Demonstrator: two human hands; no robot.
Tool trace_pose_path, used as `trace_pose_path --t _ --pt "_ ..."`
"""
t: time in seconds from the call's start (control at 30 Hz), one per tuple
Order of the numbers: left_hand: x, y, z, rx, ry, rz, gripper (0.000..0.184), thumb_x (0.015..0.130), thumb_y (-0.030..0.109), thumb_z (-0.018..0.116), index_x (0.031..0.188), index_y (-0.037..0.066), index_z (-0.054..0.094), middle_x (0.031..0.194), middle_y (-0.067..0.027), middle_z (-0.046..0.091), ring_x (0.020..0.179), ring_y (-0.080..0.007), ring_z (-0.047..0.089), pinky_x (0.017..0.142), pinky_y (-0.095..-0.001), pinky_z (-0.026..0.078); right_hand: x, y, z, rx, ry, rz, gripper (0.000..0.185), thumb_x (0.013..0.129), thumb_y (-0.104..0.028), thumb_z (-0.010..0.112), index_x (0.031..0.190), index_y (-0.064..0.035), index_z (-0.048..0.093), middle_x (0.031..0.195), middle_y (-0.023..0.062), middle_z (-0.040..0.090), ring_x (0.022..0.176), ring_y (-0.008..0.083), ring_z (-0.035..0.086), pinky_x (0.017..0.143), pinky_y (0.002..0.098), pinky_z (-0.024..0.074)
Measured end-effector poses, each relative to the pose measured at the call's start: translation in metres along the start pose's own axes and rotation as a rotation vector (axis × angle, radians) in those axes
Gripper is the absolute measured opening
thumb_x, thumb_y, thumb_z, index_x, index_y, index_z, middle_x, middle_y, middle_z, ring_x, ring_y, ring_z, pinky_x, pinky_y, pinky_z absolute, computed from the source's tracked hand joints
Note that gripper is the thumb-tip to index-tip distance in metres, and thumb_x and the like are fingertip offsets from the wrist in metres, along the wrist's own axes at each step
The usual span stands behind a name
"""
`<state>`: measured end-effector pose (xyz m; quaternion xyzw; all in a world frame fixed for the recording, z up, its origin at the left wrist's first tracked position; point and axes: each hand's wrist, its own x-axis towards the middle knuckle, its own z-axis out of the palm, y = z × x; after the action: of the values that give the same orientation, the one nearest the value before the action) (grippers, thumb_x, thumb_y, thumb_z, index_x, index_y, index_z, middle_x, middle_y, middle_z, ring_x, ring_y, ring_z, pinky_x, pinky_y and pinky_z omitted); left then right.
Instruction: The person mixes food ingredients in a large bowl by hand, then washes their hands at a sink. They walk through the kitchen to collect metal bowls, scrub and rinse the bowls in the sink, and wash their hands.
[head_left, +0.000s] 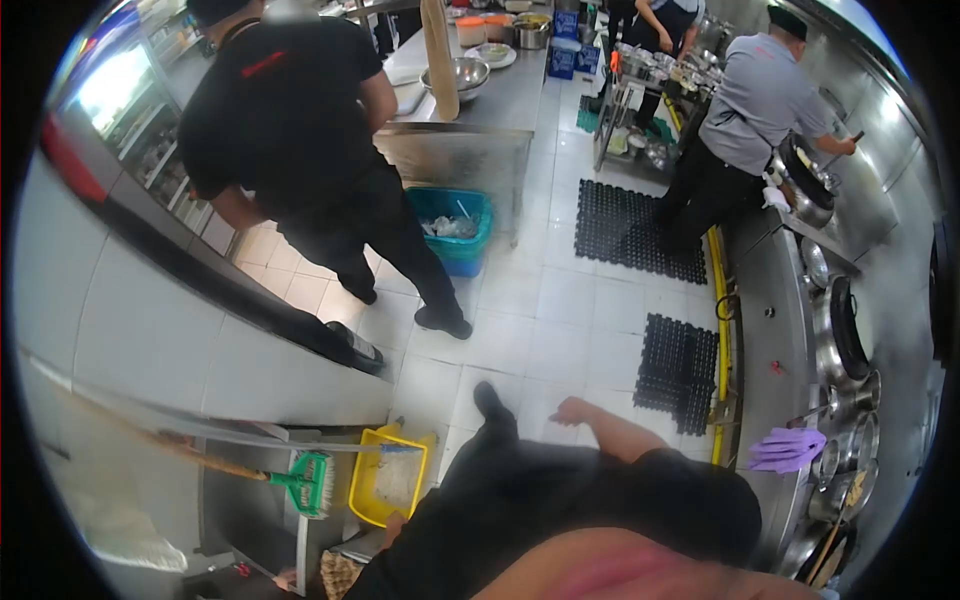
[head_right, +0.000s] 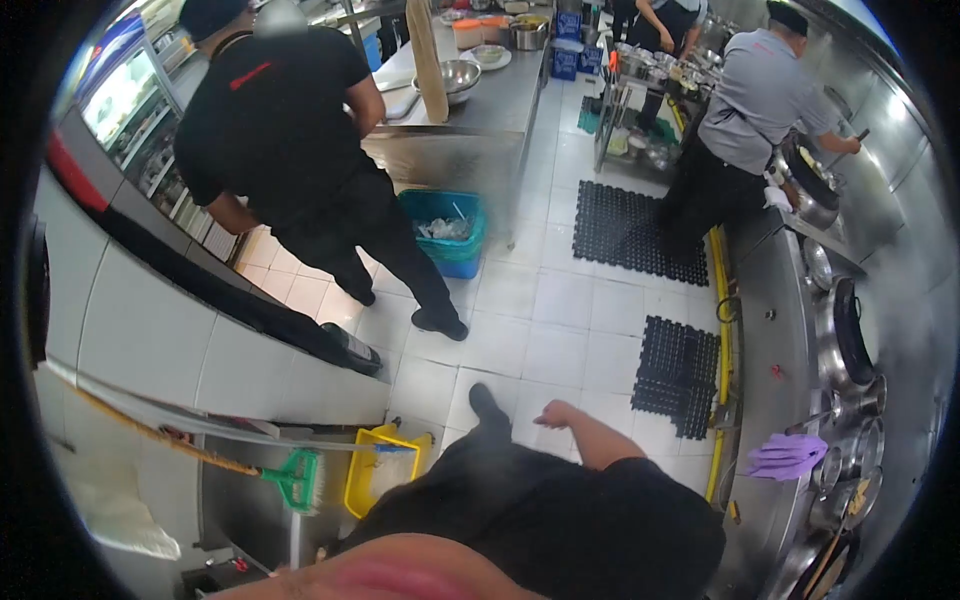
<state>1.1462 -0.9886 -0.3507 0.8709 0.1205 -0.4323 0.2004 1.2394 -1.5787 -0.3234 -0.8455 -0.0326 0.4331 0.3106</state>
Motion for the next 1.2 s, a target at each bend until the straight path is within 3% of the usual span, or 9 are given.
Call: trace_pose_path --t 0.13,0.33,0.43,0.6,0.73,0.87,0.97,1.1,1.2 --pt "0.114 0.09 -0.085 0.03 -0.003 0.122 0.033 0.09 0.034 0.052 0.086 0.004 0.064 0.076 -0.0075 0.061 0.067 -0.0208 0.056 0.064 -0.0396 0.047 -0.018 -0.009 -0.09 0.515 0.16 0.528 0.035 0.081 -0.036 0.066 0.094 -0.0034 0.068 0.083 0.006 0.068 0.063 0.0196 0.065 0.059 0.0335 0.0548" --pt "0.253 0.44 -0.329 -0.623 0.066 0.493 0.043 0.089 0.039 0.056 0.107 0.0 0.059 0.076 -0.0114 0.062 0.074 -0.0232 0.059 0.069 -0.0383 0.046 -0.003 0.03 -0.183 1.124 0.93 0.397 0.016 0.084 -0.011 0.058 0.094 -0.0011 0.065 0.073 0.0093 0.067 0.065 0.0147 0.064 0.054 0.0273 0.0502" --pt "0.256 0.645 -0.468 -0.501 0.423 1.115 0.051 0.083 0.036 0.064 0.119 0.001 0.054 0.102 -0.0152 0.062 0.093 -0.0252 0.059 0.082 -0.0354 0.047 0.019 0.006 -0.221 1.045 1.004 0.308 0.018 0.087 -0.006 0.053 0.098 0.0016 0.065 0.078 0.0123 0.069 0.065 0.0154 0.065 0.053 0.0252 0.0484" --pt "0.201 0.857 -0.627 -0.558 0.917 1.295 0.074 0.077 0.035 0.071 0.133 -0.003 0.04 0.122 -0.0234 0.054 0.115 -0.0273 0.053 0.095 -0.0361 0.043 0.103 -0.063 -0.351 1.085 1.071 0.261 0.026 0.09 -0.019 0.059 0.103 0.0024 0.064 0.082 0.0098 0.068 0.069 0.0147 0.065 0.06 0.0264 0.0495" --pt "0.278 0.918 -0.654 -0.4 0.311 1.252 0.03 0.076 0.021 0.067 0.102 0.007 0.063 0.095 -0.014 0.067 0.091 -0.0279 0.064 0.081 -0.0382 0.051 0.188 -0.133 -0.522 0.965 1.157 -0.205 0.051 0.086 -0.012 0.063 0.133 -0.002 0.046 0.109 0.008 0.059 0.094 0.0136 0.056 0.079 0.0258 0.0463" --pt "0.301 0.835 -0.641 0.408 0.247 1.225 0.019 0.078 0.022 0.054 0.085 0.009 0.065 0.08 -0.0145 0.065 0.076 -0.0335 0.062 0.069 -0.0462 0.049 0.243 -0.299 -0.709 0.771 1.203 -0.844 0.066 0.08 -0.004 0.058 0.14 -0.0002 0.031 0.133 0.0159 0.044 0.119 0.0258 0.045 0.099 0.0359 0.0365" --pt "0.392 0.716 -0.634 0.319 -0.146 1.328 0.021 0.083 0.021 0.051 0.088 0.006 0.065 0.087 -0.017 0.064 0.083 -0.034 0.061 0.074 -0.0458 0.047 0.31 -0.376 -0.792 0.676 1.249 -0.545 0.05 0.082 -0.005 0.055 0.129 0.0047 0.043 0.125 0.0157 0.051 0.111 0.0258 0.051 0.096 0.0367 0.0401" --pt "0.51 0.477 -0.667 0.105 0.13 0.508 0.028 0.082 0.025 0.051 0.082 0.001 0.066 0.084 -0.0215 0.065 0.082 -0.039 0.061 0.074 -0.0486 0.048 0.444 -0.437 -0.817 1.004 1.514 -0.798 0.042 0.086 -0.014 0.055 0.123 0.0057 0.051 0.121 0.0206 0.057 0.108 0.0285 0.056 0.092 0.0393 0.0451" --pt "0.61 0.26 -0.662 -0.046 0.696 0.389 0.027 0.075 0.024 0.055 0.074 -0.001 0.063 0.081 -0.0223 0.064 0.079 -0.0385 0.062 0.071 -0.0467 0.049 0.457 -0.492 -0.837 -0.237 2.02 -0.209 0.029 0.088 -0.017 0.056 0.107 0.0042 0.06 0.105 0.0174 0.064 0.097 0.0293 0.062 0.084 0.0395 0.0499"
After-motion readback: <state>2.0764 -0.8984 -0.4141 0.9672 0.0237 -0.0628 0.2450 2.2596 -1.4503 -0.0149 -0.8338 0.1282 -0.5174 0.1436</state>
